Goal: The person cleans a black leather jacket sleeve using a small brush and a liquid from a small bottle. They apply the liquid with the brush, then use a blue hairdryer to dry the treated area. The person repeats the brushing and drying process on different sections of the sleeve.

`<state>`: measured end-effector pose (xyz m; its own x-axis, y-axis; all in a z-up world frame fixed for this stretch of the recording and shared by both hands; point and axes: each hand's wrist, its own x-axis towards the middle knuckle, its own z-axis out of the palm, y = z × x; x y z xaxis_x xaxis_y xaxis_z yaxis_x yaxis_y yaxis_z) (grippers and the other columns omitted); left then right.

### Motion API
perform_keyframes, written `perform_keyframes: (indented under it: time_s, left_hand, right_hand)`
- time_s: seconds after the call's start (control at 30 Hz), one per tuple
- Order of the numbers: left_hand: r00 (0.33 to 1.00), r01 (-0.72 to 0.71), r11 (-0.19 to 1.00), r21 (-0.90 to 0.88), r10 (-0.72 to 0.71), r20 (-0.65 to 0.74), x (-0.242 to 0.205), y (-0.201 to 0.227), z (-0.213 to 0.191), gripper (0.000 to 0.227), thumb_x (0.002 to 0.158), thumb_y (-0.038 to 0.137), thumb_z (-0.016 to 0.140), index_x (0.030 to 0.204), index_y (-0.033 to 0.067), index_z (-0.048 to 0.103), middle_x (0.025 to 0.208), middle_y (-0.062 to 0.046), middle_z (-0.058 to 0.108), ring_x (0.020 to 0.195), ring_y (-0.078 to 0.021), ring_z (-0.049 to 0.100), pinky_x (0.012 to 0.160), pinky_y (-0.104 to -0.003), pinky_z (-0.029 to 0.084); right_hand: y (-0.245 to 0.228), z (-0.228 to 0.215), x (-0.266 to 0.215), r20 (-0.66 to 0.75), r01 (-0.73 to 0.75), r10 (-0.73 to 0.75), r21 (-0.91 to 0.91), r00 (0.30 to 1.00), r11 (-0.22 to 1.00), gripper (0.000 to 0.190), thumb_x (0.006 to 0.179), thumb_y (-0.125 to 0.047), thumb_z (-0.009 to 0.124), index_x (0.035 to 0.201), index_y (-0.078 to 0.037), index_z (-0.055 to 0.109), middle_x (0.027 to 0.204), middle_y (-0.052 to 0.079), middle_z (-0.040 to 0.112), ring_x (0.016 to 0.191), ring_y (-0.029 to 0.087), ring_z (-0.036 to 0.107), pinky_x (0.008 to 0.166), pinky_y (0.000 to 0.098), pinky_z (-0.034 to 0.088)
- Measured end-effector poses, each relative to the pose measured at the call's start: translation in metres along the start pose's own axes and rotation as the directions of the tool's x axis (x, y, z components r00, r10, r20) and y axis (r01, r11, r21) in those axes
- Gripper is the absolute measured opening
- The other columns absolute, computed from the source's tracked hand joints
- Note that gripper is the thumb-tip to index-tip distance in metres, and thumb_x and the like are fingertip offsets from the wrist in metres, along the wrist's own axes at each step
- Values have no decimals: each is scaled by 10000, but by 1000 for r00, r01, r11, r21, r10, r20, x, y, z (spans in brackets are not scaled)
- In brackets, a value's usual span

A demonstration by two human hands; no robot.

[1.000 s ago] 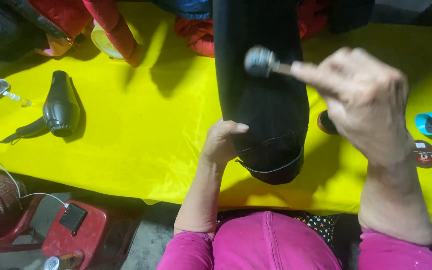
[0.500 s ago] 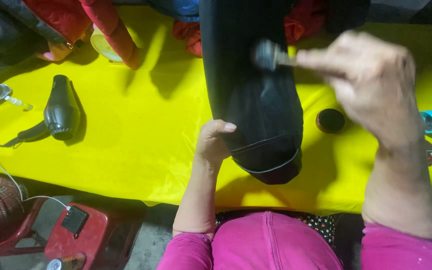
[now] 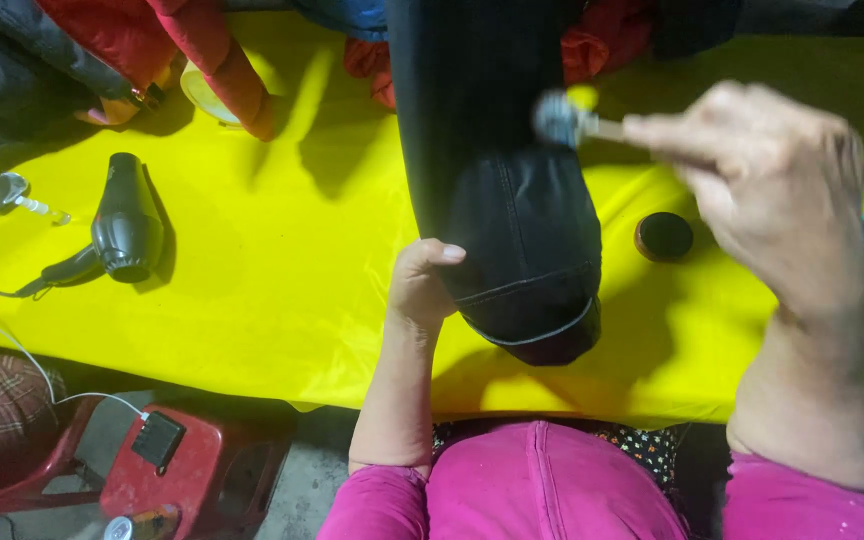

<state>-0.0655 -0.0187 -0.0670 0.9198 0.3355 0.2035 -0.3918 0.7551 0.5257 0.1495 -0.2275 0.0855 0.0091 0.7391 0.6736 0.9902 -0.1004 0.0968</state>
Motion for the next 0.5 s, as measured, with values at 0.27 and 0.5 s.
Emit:
perform_keyframes:
  time_s: [0.27, 0.5]
  left_hand:
    - [1000, 19, 1000, 1, -19, -6, 7, -5, 0, 164, 963, 88, 678, 837, 14, 752, 925, -84, 788, 966, -229, 778, 841, -285, 605]
    - [998, 48, 999, 9, -47, -44, 7, -10, -9, 177, 961, 88, 645, 862, 0, 763, 955, -107, 792, 982, -250, 776, 825, -301, 604]
  right_hand:
    - [-22, -31, 11, -72, -7, 14, 84, 997, 996, 171, 1292, 175, 843, 1430, 82, 882, 1050, 190, 625, 933, 382, 545, 860, 501, 414]
    - [-22, -3, 15, 2, 51, -52, -176, 999, 983, 403, 1060, -60, 809, 1400, -273, 855, 976, 17, 648, 852, 250, 588, 654, 385, 399]
